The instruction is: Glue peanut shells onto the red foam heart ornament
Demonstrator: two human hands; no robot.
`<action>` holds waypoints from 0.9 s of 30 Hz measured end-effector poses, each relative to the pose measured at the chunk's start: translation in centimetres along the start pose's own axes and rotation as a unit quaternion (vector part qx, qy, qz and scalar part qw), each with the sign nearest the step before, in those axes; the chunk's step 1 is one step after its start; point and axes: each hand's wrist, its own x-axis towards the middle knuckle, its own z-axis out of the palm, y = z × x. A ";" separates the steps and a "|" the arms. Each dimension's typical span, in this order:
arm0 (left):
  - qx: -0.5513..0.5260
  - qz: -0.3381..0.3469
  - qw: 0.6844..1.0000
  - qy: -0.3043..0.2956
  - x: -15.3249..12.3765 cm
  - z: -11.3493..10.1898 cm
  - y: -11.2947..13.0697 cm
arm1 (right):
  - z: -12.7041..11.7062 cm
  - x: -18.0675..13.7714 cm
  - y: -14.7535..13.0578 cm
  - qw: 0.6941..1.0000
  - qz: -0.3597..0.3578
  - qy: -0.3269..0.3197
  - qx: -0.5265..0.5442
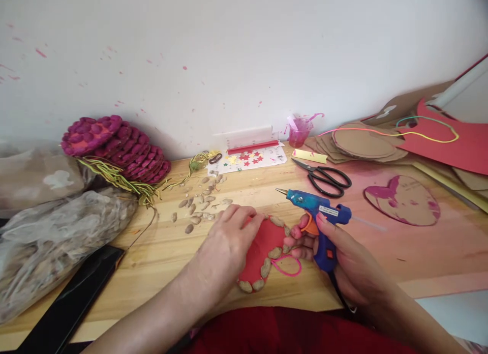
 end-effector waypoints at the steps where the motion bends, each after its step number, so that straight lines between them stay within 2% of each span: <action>1: 0.011 -0.007 1.000 -0.019 -0.2 0.3 0.5 | 0.0 0.0 0.0 1.000 -0.004 -0.002 -0.002; 6: 0.073 -0.044 0.992 -0.091 -0.4 1.3 1.9 | -0.1 -0.1 0.0 1.000 -0.012 -0.006 -0.013; 10: 0.103 -0.057 0.988 -0.099 -0.4 1.8 2.3 | -0.1 0.0 0.1 1.000 -0.012 -0.007 -0.013; 15: 0.090 -0.048 0.994 -0.046 -0.9 2.1 1.7 | 0.1 0.0 -0.1 1.000 -0.003 0.000 -0.005; 18: 0.049 -0.098 0.994 0.017 -0.7 1.9 0.4 | 0.5 -0.2 -0.3 1.000 0.001 0.013 -0.005; 21: -0.014 -0.143 0.989 0.046 -0.3 1.6 -0.6 | 0.7 -0.3 -0.4 0.999 -0.002 0.034 -0.006; 27: -0.053 -0.099 0.992 0.063 -0.3 2.2 -0.7 | 0.2 0.0 0.1 0.994 -0.054 0.093 0.000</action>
